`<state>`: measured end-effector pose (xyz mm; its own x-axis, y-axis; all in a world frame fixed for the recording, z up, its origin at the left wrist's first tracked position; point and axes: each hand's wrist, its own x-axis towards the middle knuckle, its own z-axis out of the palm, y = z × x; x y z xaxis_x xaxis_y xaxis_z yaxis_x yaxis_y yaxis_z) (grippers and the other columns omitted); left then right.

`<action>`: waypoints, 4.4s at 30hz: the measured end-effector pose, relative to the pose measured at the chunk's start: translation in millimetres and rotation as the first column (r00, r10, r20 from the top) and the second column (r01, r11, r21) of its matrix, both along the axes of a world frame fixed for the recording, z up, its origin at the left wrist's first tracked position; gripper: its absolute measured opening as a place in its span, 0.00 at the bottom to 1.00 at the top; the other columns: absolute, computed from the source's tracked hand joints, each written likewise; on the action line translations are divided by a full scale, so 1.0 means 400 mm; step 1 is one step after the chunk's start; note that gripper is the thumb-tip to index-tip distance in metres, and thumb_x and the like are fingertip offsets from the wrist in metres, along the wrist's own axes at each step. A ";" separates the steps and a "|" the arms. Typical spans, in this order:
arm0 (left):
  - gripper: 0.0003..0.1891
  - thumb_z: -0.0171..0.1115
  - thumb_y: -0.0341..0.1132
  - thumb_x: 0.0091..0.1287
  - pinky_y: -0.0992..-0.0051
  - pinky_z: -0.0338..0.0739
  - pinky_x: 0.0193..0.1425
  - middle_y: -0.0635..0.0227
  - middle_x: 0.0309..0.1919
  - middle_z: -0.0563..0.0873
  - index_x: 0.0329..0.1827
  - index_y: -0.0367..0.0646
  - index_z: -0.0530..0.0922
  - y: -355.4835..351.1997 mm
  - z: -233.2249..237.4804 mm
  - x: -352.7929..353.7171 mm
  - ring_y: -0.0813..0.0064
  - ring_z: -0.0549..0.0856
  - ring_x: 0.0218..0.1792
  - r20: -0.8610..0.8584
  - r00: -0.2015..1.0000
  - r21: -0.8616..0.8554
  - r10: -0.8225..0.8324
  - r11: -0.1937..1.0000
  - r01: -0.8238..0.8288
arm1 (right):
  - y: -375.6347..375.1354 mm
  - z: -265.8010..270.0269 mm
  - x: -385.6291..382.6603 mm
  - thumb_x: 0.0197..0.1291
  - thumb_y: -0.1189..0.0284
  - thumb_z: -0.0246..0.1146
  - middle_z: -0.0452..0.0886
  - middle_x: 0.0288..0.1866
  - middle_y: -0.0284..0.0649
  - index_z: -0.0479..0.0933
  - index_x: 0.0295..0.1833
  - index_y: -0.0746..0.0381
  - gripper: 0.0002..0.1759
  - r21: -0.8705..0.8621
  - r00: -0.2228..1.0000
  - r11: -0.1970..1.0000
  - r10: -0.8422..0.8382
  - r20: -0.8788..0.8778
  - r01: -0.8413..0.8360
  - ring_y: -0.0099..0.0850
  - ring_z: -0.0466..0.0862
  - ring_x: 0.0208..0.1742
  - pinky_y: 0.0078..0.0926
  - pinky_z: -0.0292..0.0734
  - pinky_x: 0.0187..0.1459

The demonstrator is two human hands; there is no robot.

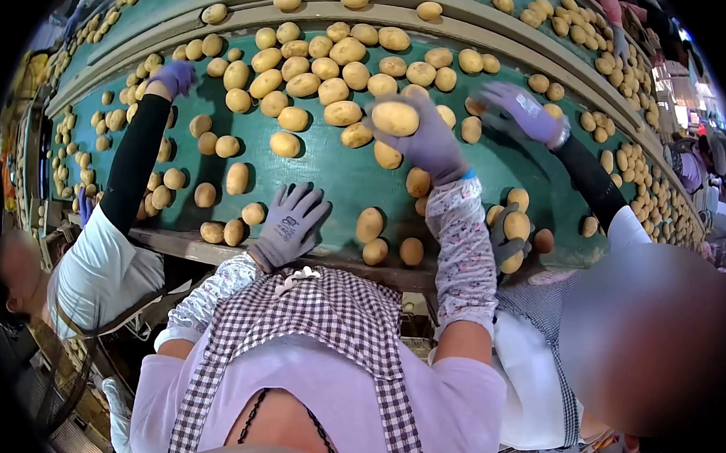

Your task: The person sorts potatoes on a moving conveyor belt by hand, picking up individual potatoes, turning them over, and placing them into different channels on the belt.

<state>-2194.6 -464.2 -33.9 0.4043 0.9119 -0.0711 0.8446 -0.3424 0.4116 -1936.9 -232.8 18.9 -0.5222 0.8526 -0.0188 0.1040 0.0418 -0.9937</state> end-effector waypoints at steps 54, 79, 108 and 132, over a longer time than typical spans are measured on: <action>0.19 0.74 0.41 0.56 0.37 0.60 0.83 0.60 0.81 0.73 0.52 0.52 0.85 -0.090 -0.034 -0.752 0.52 0.70 0.81 0.087 0.977 0.015 -0.196 0.981 0.196 | 0.154 -0.083 -0.907 0.69 0.50 0.67 0.91 0.64 0.48 0.87 0.64 0.60 0.28 0.225 0.191 0.974 -0.216 0.958 -0.023 0.45 0.90 0.65 0.45 0.84 0.65; 0.24 0.70 0.38 0.67 0.45 0.68 0.79 0.54 0.73 0.80 0.67 0.47 0.82 -0.166 -0.065 -1.094 0.46 0.78 0.74 0.385 0.908 0.146 -0.164 0.983 0.116 | -0.456 0.019 -1.043 0.76 0.75 0.61 0.84 0.65 0.45 0.76 0.67 0.65 0.17 -0.668 0.481 0.705 -0.683 -0.549 0.238 0.35 0.87 0.63 0.27 0.85 0.59; 0.22 0.77 0.51 0.58 0.47 0.70 0.71 0.58 0.62 0.85 0.45 0.45 0.83 -0.257 -0.144 -1.446 0.48 0.79 0.67 0.007 0.961 0.279 -0.277 0.923 0.264 | -1.181 -1.041 -1.236 0.76 0.54 0.59 0.80 0.74 0.50 0.82 0.70 0.54 0.25 -0.237 0.564 0.663 -0.336 0.754 0.711 0.44 0.80 0.73 0.43 0.73 0.74; 0.20 0.73 0.49 0.63 0.38 0.59 0.83 0.59 0.73 0.80 0.54 0.49 0.86 -0.366 -0.339 -2.168 0.46 0.73 0.77 0.025 0.902 0.346 0.432 0.842 -0.413 | -0.038 -0.357 -1.315 0.76 0.63 0.66 0.90 0.63 0.40 0.86 0.67 0.64 0.22 0.264 0.675 0.724 -0.690 0.260 0.638 0.31 0.85 0.64 0.29 0.76 0.69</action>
<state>-3061.8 -610.6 -169.3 -0.0214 0.9658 0.2585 0.9558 -0.0561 0.2887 -2462.8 -247.8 -124.0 0.1982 0.9776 0.0716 0.4651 -0.0295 -0.8848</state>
